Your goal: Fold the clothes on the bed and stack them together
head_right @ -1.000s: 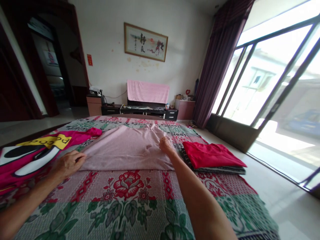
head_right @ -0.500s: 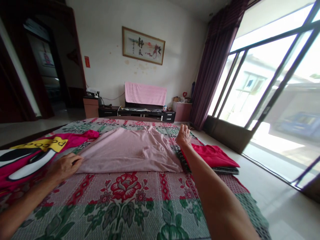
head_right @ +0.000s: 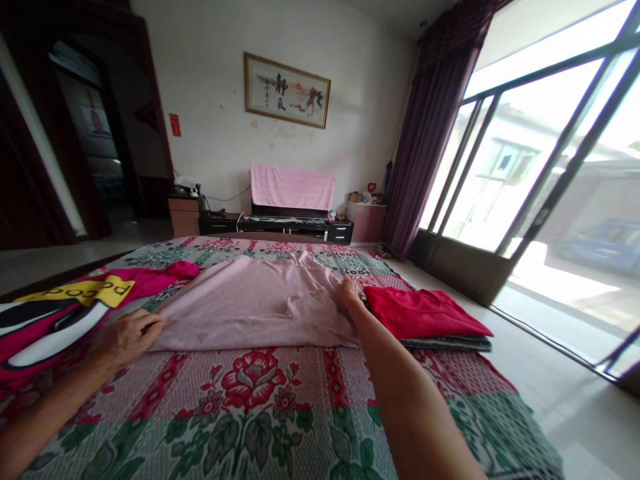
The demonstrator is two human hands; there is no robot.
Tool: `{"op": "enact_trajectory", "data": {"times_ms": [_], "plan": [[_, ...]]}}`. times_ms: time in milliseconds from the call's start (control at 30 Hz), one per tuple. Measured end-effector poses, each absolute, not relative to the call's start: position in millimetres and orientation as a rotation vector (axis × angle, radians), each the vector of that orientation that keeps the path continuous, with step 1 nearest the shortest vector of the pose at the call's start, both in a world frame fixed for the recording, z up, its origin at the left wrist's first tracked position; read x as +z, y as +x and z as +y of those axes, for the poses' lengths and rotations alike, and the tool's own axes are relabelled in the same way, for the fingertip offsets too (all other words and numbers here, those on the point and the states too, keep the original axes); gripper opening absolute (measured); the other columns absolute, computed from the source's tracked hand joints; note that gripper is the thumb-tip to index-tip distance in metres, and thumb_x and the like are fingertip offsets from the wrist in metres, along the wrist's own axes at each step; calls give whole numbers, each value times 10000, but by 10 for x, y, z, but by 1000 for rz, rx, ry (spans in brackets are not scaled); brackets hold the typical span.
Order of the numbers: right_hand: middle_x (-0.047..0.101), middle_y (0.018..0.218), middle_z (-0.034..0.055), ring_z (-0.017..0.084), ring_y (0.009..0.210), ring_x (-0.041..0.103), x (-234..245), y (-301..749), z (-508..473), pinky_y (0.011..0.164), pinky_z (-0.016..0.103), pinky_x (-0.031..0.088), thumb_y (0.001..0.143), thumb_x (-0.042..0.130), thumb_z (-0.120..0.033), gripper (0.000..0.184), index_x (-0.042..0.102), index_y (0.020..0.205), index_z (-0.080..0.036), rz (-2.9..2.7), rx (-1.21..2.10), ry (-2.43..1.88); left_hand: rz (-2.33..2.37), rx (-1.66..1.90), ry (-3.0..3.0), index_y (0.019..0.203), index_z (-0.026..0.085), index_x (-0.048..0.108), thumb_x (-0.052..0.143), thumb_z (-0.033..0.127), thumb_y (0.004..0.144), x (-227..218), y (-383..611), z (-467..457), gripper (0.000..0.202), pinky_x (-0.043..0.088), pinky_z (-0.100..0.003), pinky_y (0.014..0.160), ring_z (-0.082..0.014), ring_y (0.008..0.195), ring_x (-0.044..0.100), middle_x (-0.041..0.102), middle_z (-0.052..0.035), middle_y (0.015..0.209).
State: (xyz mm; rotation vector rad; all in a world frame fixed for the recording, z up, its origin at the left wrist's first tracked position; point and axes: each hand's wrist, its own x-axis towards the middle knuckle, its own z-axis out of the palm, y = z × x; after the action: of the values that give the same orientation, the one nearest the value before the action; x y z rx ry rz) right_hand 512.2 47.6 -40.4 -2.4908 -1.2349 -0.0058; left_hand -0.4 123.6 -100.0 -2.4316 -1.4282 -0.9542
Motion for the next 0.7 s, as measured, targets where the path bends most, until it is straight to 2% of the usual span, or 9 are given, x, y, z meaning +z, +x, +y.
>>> {"op": "enact_trajectory", "data": {"times_ms": [167,333,533,700], "plan": [[691,1025,179,259,966,643,-467,5191,651,755,304,493,840,549,-312,307,708,1014,-115,-1155,2,-2479,-1405,-962,-2443,763,212,685,423,368,785,-1004,-17,1234,307,495,-304,754,-204,759,639,675,-77,782],[687,1029,222,298,939,666,-460,5279,726,702,346,525,882,474,-284,331,707,1037,-107,-1003,0,-2526,-1392,-971,-2421,769,216,687,404,372,801,-1000,-20,1206,325,492,-316,768,-209,769,637,676,-72,801],[687,1059,230,326,976,665,-387,5308,714,702,334,522,844,538,-317,323,721,993,-96,-991,43,-2532,-1435,-925,-2403,775,221,699,417,379,790,-1001,-20,1211,324,483,-299,773,-197,768,633,677,-56,794],[714,870,230,339,843,694,-291,5363,678,624,337,513,837,532,-299,315,735,889,-63,-1050,19,-2484,-1409,-971,-2414,752,203,698,409,369,786,-1000,-12,1219,335,485,-307,740,-198,744,632,681,-73,789]]}}
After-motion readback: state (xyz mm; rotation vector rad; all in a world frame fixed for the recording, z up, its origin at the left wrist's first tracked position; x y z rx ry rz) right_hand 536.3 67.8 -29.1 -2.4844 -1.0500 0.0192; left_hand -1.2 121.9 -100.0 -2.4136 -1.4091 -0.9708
